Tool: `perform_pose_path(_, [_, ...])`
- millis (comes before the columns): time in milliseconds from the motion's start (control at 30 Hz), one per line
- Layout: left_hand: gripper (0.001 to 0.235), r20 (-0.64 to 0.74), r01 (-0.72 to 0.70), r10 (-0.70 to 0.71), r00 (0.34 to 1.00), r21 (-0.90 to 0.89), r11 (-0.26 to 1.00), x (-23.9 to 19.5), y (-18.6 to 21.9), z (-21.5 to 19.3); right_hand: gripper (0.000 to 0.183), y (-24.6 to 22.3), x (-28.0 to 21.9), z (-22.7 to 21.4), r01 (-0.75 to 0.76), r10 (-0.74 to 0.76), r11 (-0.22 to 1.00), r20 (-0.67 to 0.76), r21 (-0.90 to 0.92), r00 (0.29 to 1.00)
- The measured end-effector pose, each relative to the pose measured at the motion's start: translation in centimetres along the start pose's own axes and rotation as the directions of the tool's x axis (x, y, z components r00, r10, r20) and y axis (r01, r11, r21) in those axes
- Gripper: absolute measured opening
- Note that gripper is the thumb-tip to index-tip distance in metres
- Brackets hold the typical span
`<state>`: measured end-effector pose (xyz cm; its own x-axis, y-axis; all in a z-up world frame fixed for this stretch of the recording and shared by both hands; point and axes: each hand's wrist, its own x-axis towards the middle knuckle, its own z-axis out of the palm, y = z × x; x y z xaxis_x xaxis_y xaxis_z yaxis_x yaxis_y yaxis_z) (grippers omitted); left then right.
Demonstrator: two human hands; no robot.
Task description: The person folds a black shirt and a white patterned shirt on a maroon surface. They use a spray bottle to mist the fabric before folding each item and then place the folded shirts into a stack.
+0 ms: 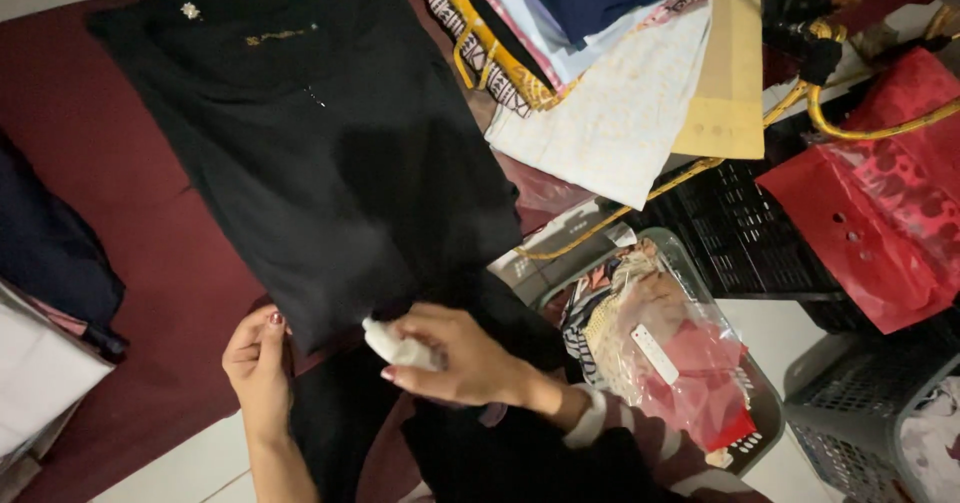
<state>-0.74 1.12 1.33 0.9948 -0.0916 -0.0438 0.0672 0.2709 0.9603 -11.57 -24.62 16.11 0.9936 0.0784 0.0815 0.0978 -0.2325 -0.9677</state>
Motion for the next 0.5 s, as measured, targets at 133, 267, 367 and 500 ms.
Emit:
perform_pose_path(133, [0.016,-0.014,0.02,-0.02,1.0,-0.015,1.0,0.0,-0.7,-0.5,0.035,1.6,-1.0,0.0,-0.099,0.103,0.994,0.077,-0.046,0.992])
perform_pose_path(267, [0.014,-0.01,-0.014,0.014,1.0,-0.045,0.999,0.1,-1.9,-1.1,0.047,3.0,-2.1,-3.5,-0.344,0.349,0.887,0.039,0.308,0.936])
perform_pose_path(367, [0.017,-0.001,-0.032,0.032,0.999,0.014,0.999,0.3,-1.9,-1.0,0.045,3.9,-3.7,-8.9,-0.258,0.312,0.877,-0.072,0.406,0.947])
perform_pose_path(500, [0.017,0.016,-0.004,0.003,1.0,0.016,1.0,0.2,-0.4,0.0,0.05,4.6,-2.2,-12.9,-0.272,0.398,0.756,-0.087,0.595,0.913])
